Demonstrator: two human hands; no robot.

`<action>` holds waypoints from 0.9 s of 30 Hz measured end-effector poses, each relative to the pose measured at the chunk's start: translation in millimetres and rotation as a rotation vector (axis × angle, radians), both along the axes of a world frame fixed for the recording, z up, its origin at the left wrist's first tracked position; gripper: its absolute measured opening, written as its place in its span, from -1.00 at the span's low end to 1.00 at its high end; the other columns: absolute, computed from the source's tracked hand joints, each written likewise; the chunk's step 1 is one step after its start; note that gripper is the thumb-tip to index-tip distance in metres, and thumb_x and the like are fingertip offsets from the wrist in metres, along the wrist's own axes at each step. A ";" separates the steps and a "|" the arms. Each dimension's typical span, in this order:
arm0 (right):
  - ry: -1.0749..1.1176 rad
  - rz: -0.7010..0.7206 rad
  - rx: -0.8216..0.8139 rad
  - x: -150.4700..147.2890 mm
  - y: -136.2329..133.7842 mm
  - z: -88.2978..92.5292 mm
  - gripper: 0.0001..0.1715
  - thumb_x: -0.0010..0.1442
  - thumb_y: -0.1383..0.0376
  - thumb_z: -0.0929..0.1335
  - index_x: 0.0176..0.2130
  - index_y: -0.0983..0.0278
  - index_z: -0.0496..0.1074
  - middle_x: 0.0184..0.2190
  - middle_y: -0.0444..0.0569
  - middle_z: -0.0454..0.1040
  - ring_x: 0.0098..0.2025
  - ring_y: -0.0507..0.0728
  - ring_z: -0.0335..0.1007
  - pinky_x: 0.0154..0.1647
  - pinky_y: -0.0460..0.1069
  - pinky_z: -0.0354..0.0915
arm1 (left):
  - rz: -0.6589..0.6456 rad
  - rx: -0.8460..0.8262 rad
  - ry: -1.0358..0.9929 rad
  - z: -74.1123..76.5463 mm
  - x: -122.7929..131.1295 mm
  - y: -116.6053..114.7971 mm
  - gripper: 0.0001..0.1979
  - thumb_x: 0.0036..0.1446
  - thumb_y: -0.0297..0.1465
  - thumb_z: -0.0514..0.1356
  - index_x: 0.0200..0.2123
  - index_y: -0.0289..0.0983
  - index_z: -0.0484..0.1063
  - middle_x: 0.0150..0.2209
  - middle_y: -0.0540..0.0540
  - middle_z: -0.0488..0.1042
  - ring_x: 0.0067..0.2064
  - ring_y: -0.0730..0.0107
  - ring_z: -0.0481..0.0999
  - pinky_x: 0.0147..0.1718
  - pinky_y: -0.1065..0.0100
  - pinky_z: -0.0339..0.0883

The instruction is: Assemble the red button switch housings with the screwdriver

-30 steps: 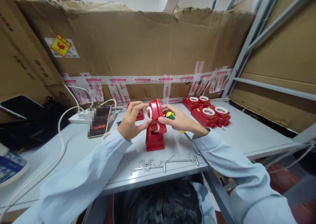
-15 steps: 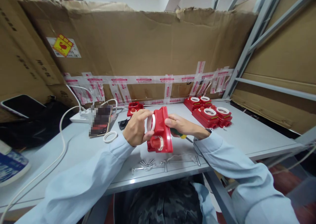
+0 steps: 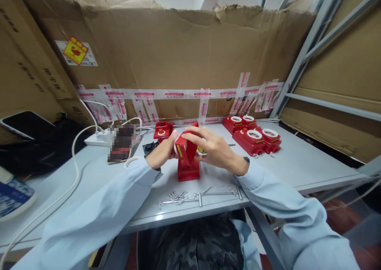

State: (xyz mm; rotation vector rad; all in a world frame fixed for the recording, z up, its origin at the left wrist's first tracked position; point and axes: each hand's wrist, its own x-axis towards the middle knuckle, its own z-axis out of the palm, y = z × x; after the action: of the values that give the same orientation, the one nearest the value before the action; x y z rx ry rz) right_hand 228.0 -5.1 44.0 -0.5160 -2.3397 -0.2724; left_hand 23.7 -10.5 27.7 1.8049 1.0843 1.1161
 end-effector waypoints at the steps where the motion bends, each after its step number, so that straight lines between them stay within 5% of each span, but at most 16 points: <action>1: 0.027 0.024 -0.010 -0.1 1.6 -1.3 -0.33 0.06 0.37 0.38 0.15 0.22 0.19 0.15 0.11 0.32 0.12 0.22 0.30 -0.04 0.11 0.40 | 0.034 0.022 0.051 0.7 -3.0 -0.2 -0.38 0.25 0.08 -0.16 -0.52 -0.27 0.34 -0.62 -0.03 0.31 -0.54 0.34 0.32 -0.52 0.30 0.24; 4: 0.163 0.062 -0.099 0.4 6.3 -2.3 -0.22 -0.02 0.21 0.46 0.14 0.31 0.18 0.04 0.16 0.42 0.07 0.24 0.37 0.02 0.14 0.37 | 0.047 0.276 0.069 3.7 -7.7 -6.6 -0.47 0.28 0.02 -0.11 -0.07 -0.28 0.37 -0.17 -0.17 0.48 -0.13 0.18 0.46 -0.18 0.22 0.36; 6: 0.223 0.043 -0.172 1.2 8.4 -1.4 -0.16 -0.04 0.12 0.47 0.13 0.34 0.18 0.04 0.20 0.42 0.05 0.26 0.39 0.02 0.14 0.37 | -0.119 0.380 0.014 6.2 -7.3 -12.6 -0.53 0.29 -0.11 0.00 0.18 -0.19 0.17 0.19 -0.22 0.25 0.18 0.11 0.28 0.04 0.14 0.29; 8: 0.264 0.048 -0.257 1.8 8.5 0.5 -0.11 -0.07 0.08 0.49 0.13 0.36 0.18 0.04 0.20 0.42 0.04 0.25 0.40 0.02 0.14 0.36 | -0.245 0.395 -0.004 7.7 -6.1 -16.3 -0.52 0.26 -0.24 0.11 0.21 -0.13 0.12 0.30 -0.21 0.08 0.28 0.09 0.15 0.10 0.12 0.26; 14: 0.326 0.097 -0.434 2.4 2.4 7.0 -0.08 -0.11 0.07 0.51 0.13 0.32 0.19 0.01 0.14 0.44 -0.04 0.20 0.44 -0.16 0.06 0.42 | -0.225 0.388 -0.029 6.8 -10.7 -9.9 -0.49 0.18 -0.36 0.21 0.18 -0.14 0.17 0.12 -0.23 0.30 0.00 0.25 0.41 -0.22 0.35 0.38; 18: 0.296 0.121 -0.373 3.9 4.8 5.5 -0.08 -0.11 0.09 0.51 0.13 0.33 0.18 0.00 0.13 0.45 -0.05 0.19 0.44 -0.11 0.07 0.41 | -0.211 0.302 -0.028 8.0 -12.9 -7.7 -0.51 0.20 -0.24 0.19 0.16 -0.19 0.19 -0.06 -0.18 0.41 -0.16 0.33 0.45 -0.25 0.34 0.37; 21: 0.220 0.162 -0.217 5.0 7.1 4.4 -0.18 -0.05 0.17 0.49 0.14 0.28 0.19 0.06 0.13 0.41 0.06 0.20 0.38 0.04 0.11 0.34 | -0.132 0.209 -0.040 7.1 -10.0 -6.4 -0.62 0.24 -0.09 0.08 -0.13 -0.28 0.37 -0.40 -0.04 0.43 -0.41 0.41 0.39 -0.40 0.37 0.31; 23: 0.142 0.190 -0.138 4.9 6.9 4.6 -0.27 0.01 0.23 0.45 0.14 0.25 0.20 0.08 0.11 0.40 0.12 0.20 0.33 0.09 0.13 0.31 | -0.060 0.097 -0.001 5.1 -8.4 -3.7 -0.53 0.24 0.00 -0.01 -0.43 -0.29 0.36 -0.59 0.02 0.32 -0.54 0.44 0.29 -0.52 0.38 0.20; 27: 0.105 0.184 -0.121 4.4 6.1 3.8 -0.31 0.02 0.28 0.43 0.13 0.25 0.22 0.06 0.10 0.42 0.06 0.20 0.36 0.02 0.12 0.35 | 0.088 0.036 0.120 3.5 -10.9 -0.6 -0.39 0.26 0.02 -0.15 -0.58 -0.28 0.34 -0.61 -0.05 0.36 -0.54 0.38 0.33 -0.52 0.34 0.21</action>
State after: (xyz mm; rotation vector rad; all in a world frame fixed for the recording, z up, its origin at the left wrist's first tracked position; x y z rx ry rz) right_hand 232.4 1.0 47.8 -0.3598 -2.2911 -0.0172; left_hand 12.8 -11.1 31.3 1.8880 1.2316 1.0967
